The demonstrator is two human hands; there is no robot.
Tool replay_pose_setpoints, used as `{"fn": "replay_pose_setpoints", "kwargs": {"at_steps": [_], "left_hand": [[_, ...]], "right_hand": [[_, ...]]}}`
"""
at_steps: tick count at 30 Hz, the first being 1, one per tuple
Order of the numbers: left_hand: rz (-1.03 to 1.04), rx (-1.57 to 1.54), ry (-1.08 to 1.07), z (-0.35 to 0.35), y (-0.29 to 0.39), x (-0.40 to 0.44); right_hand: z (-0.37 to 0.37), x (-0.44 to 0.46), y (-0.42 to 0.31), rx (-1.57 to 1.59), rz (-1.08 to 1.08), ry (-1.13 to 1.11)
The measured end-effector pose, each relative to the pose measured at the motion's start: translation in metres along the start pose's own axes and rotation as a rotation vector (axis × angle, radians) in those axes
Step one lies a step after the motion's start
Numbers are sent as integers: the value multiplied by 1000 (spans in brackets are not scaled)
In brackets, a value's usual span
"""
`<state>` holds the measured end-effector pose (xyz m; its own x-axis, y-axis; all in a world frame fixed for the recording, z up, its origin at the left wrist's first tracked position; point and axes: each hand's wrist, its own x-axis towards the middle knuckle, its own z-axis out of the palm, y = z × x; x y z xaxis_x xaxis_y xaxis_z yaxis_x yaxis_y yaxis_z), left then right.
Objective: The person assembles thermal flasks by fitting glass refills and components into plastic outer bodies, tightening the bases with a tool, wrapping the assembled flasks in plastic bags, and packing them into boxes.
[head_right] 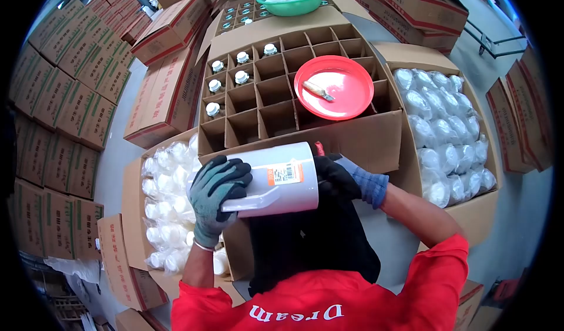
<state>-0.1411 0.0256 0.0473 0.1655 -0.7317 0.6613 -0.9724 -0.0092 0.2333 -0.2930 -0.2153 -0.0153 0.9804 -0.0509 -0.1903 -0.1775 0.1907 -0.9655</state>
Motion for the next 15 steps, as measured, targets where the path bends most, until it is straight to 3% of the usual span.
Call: {"fn": "replay_pose_setpoints", "kwargs": {"at_steps": [1,3,4,5,6,7,9,10,13,15], "left_hand": [[10,9,-8,-2,1,1],[-58,-88,57,-2,-6,-1],[-90,-134,86,2,-12,-8],[-259,-264,196,14,-25,-25],[-518,-342,205,15,-28,-38],[-775,-418,216,15,-32,-49],[-960,-505,266,23,-52,-81],[-946,-459,231,21,-50,-81],[-908,-468,134,23,-52,-83],[-913,-557,123,26,-56,-81]], "right_hand": [[3,-5,-4,253,320,44],[-12,-2,29,-90,-148,-37],[-7,0,24,338,55,-19],[0,2,17,766,265,-12],[10,-4,-15,277,89,266],[8,-6,-24,29,-163,263],[-2,-8,-35,-477,-657,249],[-8,-7,-42,-607,-820,85],[6,1,-58,-1109,-1002,-77],[8,4,-58,-1073,-967,-146]]}}
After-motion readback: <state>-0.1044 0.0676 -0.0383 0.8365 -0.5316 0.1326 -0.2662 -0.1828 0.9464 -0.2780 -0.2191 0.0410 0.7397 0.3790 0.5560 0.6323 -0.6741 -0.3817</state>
